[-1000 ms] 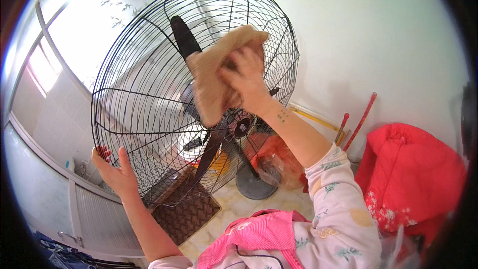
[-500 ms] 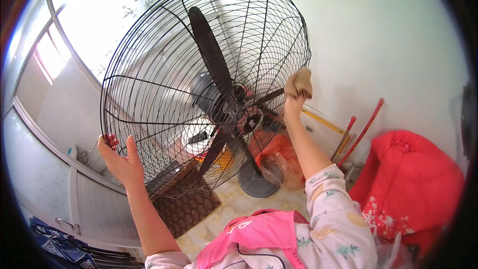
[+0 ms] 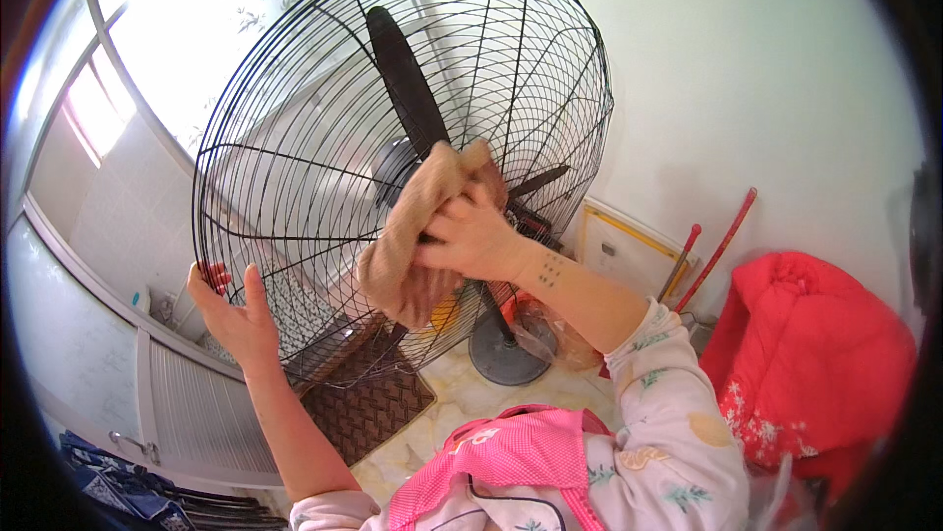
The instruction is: The person wipes a tiled wall and a frosted glass door with a cloth, then cleans the metal cage of a standing fan. The person uses a cloth to wipe the surfaces and the fan cage.
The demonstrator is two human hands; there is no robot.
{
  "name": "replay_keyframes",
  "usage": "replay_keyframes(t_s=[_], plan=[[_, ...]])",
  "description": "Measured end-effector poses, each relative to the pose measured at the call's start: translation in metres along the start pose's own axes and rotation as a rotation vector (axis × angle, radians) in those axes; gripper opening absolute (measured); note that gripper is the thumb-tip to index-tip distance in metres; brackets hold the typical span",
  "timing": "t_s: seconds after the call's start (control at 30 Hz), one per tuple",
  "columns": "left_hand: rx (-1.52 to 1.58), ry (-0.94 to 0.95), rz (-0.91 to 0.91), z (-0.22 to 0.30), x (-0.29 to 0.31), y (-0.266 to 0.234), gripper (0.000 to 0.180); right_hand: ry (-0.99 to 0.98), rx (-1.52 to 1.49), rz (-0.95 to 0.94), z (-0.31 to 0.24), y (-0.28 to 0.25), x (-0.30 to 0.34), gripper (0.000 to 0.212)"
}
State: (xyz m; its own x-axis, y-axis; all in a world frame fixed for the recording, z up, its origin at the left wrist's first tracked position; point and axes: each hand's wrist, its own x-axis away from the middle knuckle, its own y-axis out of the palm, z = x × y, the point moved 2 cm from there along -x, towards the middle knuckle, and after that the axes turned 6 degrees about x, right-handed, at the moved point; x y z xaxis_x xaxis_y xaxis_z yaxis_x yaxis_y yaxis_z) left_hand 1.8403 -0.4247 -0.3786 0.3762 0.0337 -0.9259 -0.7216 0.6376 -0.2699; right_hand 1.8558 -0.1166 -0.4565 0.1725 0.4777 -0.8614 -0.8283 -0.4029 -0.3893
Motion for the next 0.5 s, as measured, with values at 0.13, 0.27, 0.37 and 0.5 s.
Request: replay_keyframes(t_s=[0.13, 0.27, 0.37, 0.5], plan=[[-0.002, 0.010, 0.019, 0.000, 0.001, -0.001, 0.067, 0.602, -0.142, 0.109, 0.063, 0.002, 0.044, 0.018], [0.005, -0.010, 0.027, 0.010, 0.001, 0.000, 0.067, 0.980, 0.245, 0.312, 0.094, 0.026, 0.138, 0.046], [-0.008, 0.018, 0.020, 0.010, -0.001, 0.003, 0.067, 1.447, -0.607, 0.747, 0.117, 0.069, 0.199, 0.046], [0.008, 0.046, 0.047, 0.006, -0.002, 0.001, 0.067, 1.198, -0.346, 0.681, 0.095, 0.054, 0.161, 0.043]])
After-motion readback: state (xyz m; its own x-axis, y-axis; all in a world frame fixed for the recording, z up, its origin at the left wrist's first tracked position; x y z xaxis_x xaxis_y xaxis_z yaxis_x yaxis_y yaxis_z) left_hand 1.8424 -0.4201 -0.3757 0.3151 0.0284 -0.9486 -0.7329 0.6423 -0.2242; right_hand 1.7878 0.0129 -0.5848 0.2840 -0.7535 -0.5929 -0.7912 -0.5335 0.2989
